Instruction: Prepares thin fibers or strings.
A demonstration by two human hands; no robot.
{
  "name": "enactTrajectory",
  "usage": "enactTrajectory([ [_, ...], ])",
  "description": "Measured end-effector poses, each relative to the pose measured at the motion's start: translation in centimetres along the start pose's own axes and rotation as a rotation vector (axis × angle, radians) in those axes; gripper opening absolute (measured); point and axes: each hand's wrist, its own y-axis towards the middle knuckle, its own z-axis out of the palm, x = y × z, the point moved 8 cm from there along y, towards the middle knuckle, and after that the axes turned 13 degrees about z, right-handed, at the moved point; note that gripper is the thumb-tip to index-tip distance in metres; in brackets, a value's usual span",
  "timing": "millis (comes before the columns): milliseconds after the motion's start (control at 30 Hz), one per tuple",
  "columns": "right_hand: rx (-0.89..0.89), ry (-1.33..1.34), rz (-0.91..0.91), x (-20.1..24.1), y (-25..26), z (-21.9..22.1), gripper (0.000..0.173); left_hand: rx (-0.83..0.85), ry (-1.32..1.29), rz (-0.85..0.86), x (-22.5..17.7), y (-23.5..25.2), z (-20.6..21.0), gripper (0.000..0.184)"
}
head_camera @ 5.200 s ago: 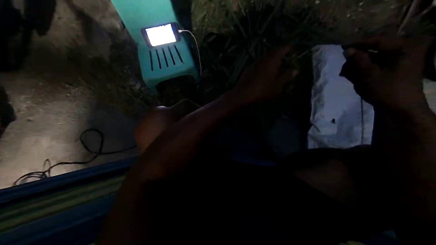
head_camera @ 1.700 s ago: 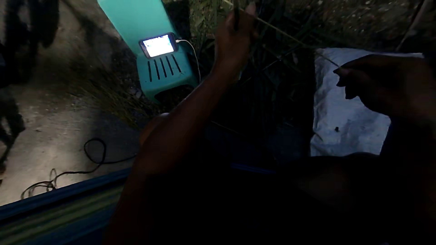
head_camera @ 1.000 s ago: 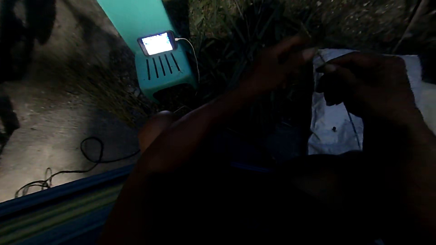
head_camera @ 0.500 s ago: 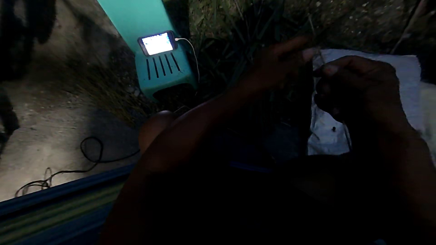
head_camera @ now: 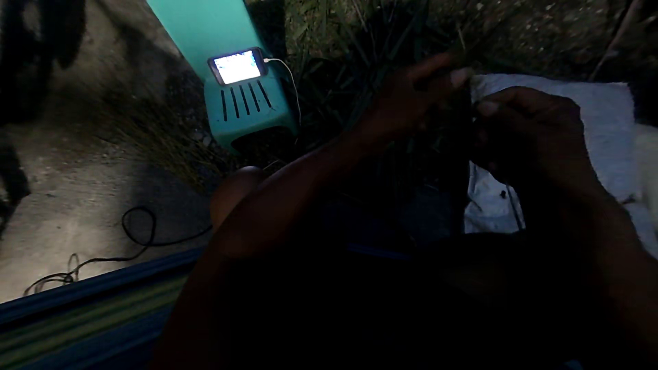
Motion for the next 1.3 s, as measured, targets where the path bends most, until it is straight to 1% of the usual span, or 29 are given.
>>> enactTrajectory([
  [133,0.017,0.007,-0.002,0.1,-0.4,0.2,0.018,-0.046,-0.021,-0.049,-0.1,0.1,-0.4,0.036],
  [200,0.016,0.029,0.018,-0.1,-0.7,0.3,0.02,-0.066,-0.018,-0.037,-0.1,0.1,-0.7,0.034],
  [300,-0.005,0.068,0.017,-0.1,-0.8,0.5,0.02,0.023,0.009,-0.036,-0.3,-0.8,0.8,0.034],
  [333,-0.009,0.065,0.019,-0.2,-0.9,0.4,0.019,0.029,0.016,-0.051,-0.2,-1.0,0.9,0.034],
  [367,-0.011,0.056,0.028,-0.2,-1.0,0.5,0.018,0.011,0.022,-0.069,-0.2,-1.0,0.3,0.035],
  [467,0.005,0.028,0.075,-0.4,-1.6,0.7,0.019,-0.123,-0.039,-0.037,-0.7,-0.1,-2.7,0.033],
  [500,0.014,0.04,0.08,-0.4,-1.7,0.8,0.02,-0.125,-0.06,-0.04,-0.8,-0.2,-2.9,0.036],
  [600,0.073,0.075,0.097,-0.5,-1.7,1.3,0.021,-0.037,-0.028,-0.087,-0.7,-1.4,-1.8,0.036],
  [633,0.095,0.072,0.11,-0.4,-1.8,1.5,0.022,-0.05,-0.033,-0.089,-0.6,-1.5,-2.2,0.036],
  [733,0.123,0.053,0.117,-0.3,-2.2,2.1,0.025,-0.159,-0.074,-0.039,-0.6,-0.6,-4.6,0.035],
  [767,0.118,0.048,0.093,-0.2,-2.1,2.2,0.026,-0.145,-0.054,-0.029,-0.8,-0.7,-4.4,0.035],
  [833,0.077,0.015,0.06,0.0,-2.0,2.0,0.026,-0.017,0.028,-0.048,-0.8,-2.0,-1.8,0.033],
  [867,0.045,-0.01,0.051,0.0,-2.0,1.8,0.025,0.055,0.05,-0.089,-0.5,-2.8,-0.2,0.032],
  [900,0.017,-0.039,0.056,0.0,-2.0,1.7,0.024,0.091,0.051,-0.135,-0.2,-3.4,0.7,0.032],
  [933,0.007,-0.056,0.071,0.0,-2.0,1.6,0.024,0.079,0.048,-0.163,-0.2,-3.5,0.8,0.032],
  [967,0.008,-0.057,0.084,0.0,-2.2,1.6,0.025,0.024,0.041,-0.174,-0.2,-3.3,0.1,0.032],
  [1033,0.034,-0.032,0.094,-0.2,-2.5,1.8,0.025,-0.065,0.014,-0.146,-0.3,-2.6,-1.6,0.033],
  [1067,0.046,-0.019,0.098,-0.3,-2.6,1.8,0.026,-0.063,-0.002,-0.128,-0.4,-2.6,-1.7,0.034],
  [1167,0.06,-0.029,0.073,-0.2,-2.6,1.6,0.027,0.056,-0.006,-0.12,-0.6,-3.6,0.3,0.036],
  [1200,0.064,-0.051,0.061,-0.2,-2.6,1.5,0.027,0.046,-0.022,-0.14,-0.5,-3.6,0.2,0.035],
  [1267,0.058,-0.081,0.023,-0.3,-2.8,1.6,0.025,-0.061,-0.058,-0.148,-0.3,-3.0,-1.6,0.033],
  [1300,0.041,-0.105,0.002,-0.3,-2.8,1.6,0.022,-0.087,-0.078,-0.134,-0.4,-2.7,-2.2,0.033],
])
